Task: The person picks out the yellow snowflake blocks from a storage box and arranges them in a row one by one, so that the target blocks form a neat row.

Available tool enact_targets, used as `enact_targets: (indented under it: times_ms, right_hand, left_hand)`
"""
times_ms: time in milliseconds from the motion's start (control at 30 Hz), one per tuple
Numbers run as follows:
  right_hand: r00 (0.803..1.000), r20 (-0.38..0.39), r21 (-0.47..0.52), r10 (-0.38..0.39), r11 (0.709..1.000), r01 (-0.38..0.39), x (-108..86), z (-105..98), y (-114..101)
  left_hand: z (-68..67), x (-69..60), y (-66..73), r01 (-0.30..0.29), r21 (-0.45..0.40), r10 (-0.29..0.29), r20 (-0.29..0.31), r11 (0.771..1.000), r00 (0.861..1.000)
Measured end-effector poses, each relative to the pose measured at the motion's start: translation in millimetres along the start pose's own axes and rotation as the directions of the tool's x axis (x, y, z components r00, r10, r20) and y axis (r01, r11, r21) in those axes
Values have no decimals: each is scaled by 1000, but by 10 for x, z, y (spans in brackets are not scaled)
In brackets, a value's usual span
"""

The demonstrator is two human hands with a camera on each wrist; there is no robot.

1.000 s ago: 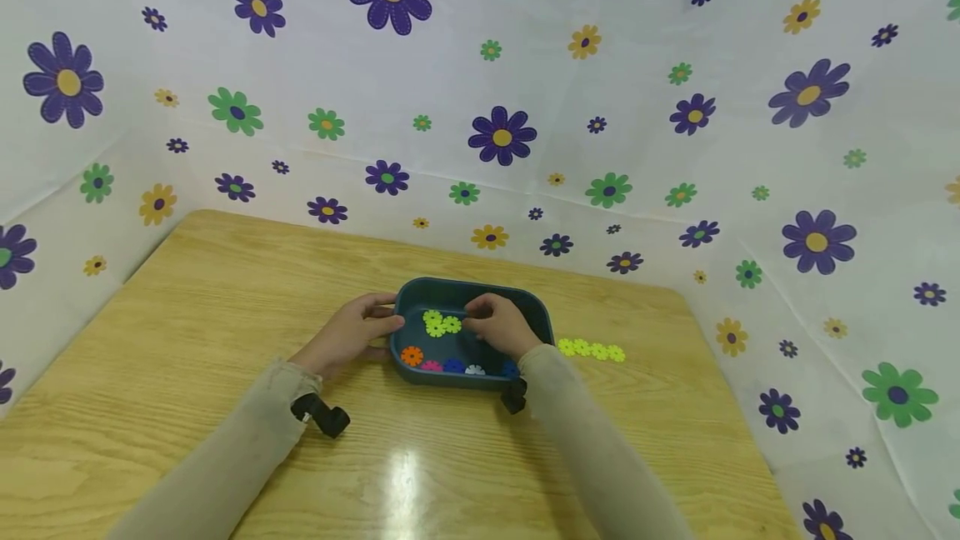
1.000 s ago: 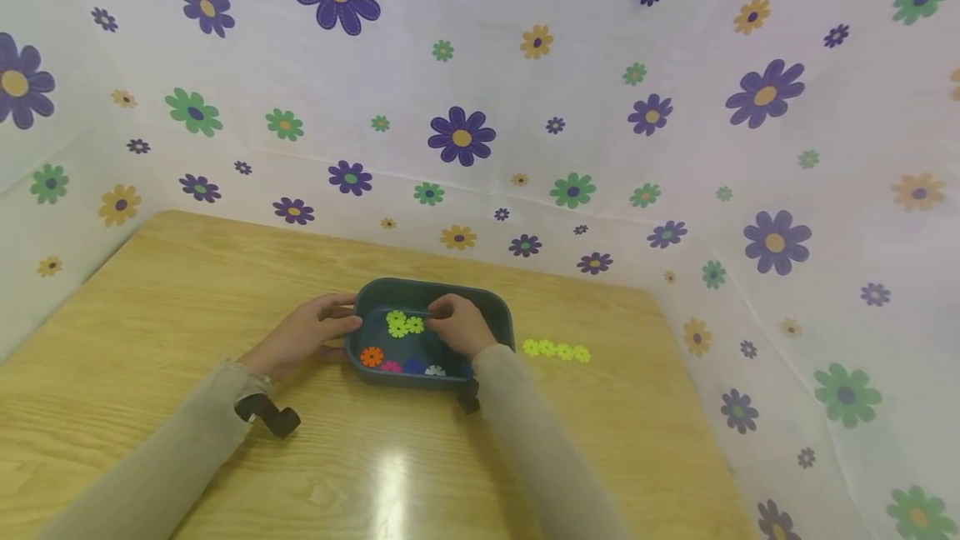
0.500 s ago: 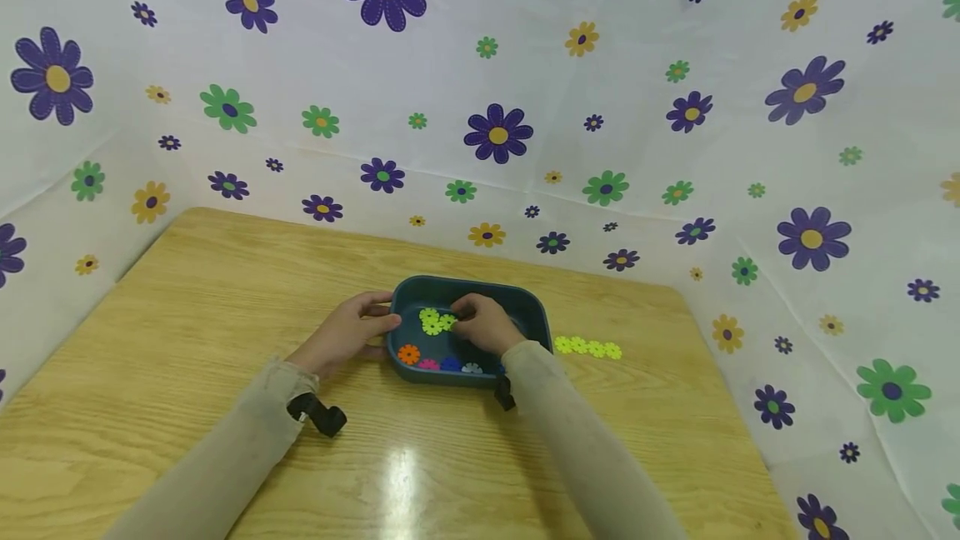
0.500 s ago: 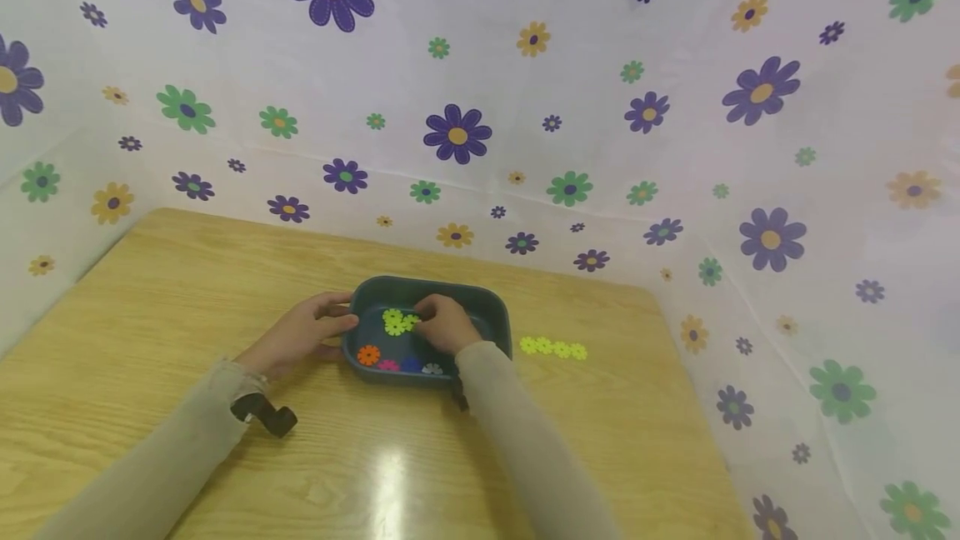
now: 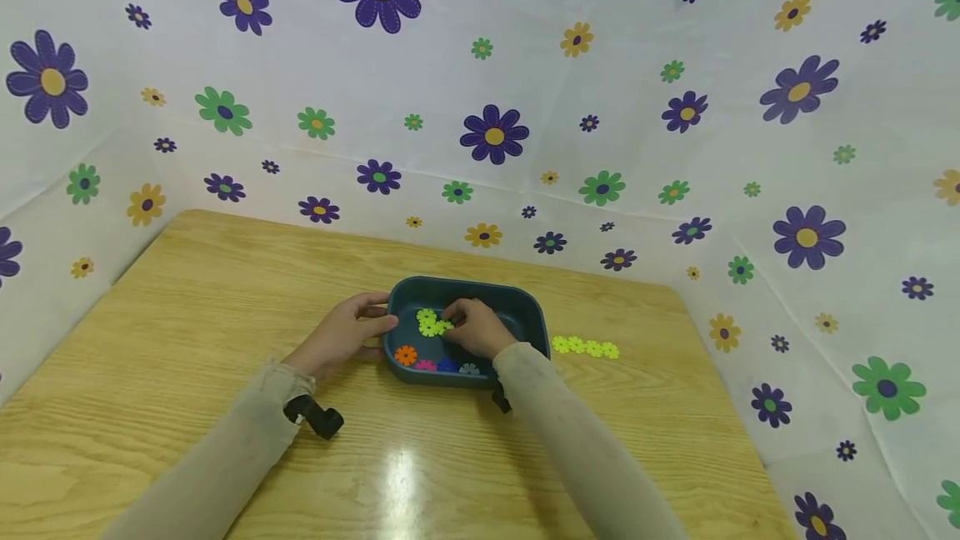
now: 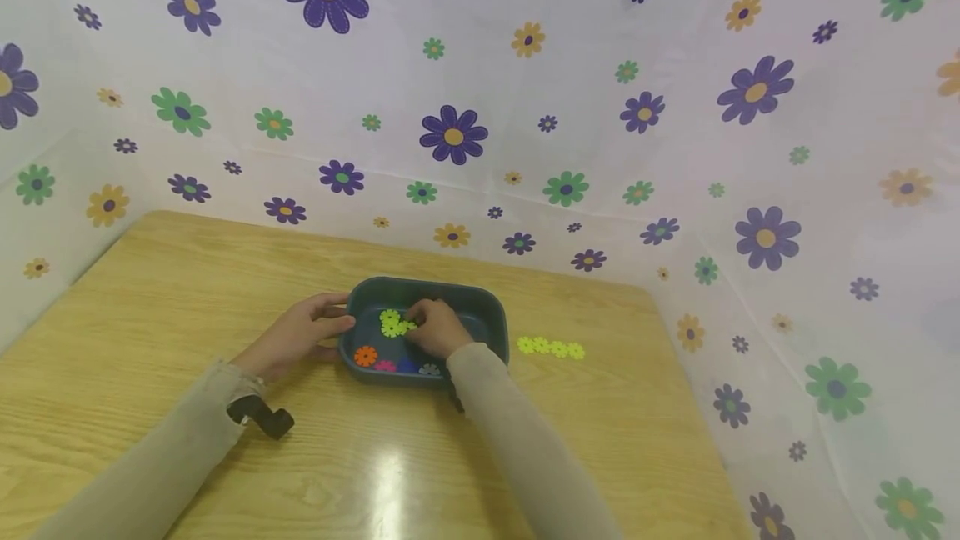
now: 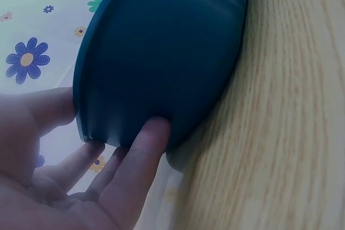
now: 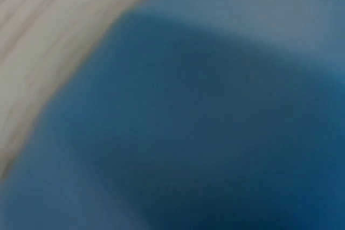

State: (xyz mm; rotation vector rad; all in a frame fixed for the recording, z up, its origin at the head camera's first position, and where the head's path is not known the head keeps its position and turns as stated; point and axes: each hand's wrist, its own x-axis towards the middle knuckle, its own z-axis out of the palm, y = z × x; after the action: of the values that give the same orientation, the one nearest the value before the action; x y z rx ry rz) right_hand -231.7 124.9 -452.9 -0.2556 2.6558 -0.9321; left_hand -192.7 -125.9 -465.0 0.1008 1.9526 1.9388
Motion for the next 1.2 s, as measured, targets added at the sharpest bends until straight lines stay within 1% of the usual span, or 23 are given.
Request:
enact_targets:
  times_ms: [167, 333, 633, 700, 833, 933, 1067, 1200]
  right_hand:
    - [1000, 9, -22, 2, 1000, -2, -4, 18, -20]
    - [1000, 1, -7, 0, 1000, 0, -29, 28, -17]
    - [999, -35, 48, -23, 999, 25, -54, 50, 2]
    - [999, -41, 58, -31, 998, 33, -63, 51, 3]
    - [998, -43, 108, -39, 993, 43, -95, 40, -9]
    - [998, -59, 150, -38, 988, 47, -125, 32, -20]
    - [996, -78, 183, -34, 982, 48, -141, 36, -26]
    - [997, -71, 207, -26, 977, 40, -139, 46, -16]
  left_hand:
    - [-2, -2, -6, -5, 4, 5, -1, 1000, 1000]
    - [1, 8, -30, -8, 5, 8, 0, 1000, 1000]
    - [-5, 40, -98, -6, 11, 6, -11, 1000, 1000]
    - [-6, 42, -112, -15, 15, 15, -5, 1000, 1000]
    - [-4, 28, -106, -17, -14, 17, 1, 1000, 1000]
    - [-5, 13, -91, -25, -25, 25, 7, 999, 1000]
    - [-4, -6, -72, -43, -1, 43, 4, 999, 999]
    - [4, -16, -65, -50, 14, 50, -2, 999, 999]
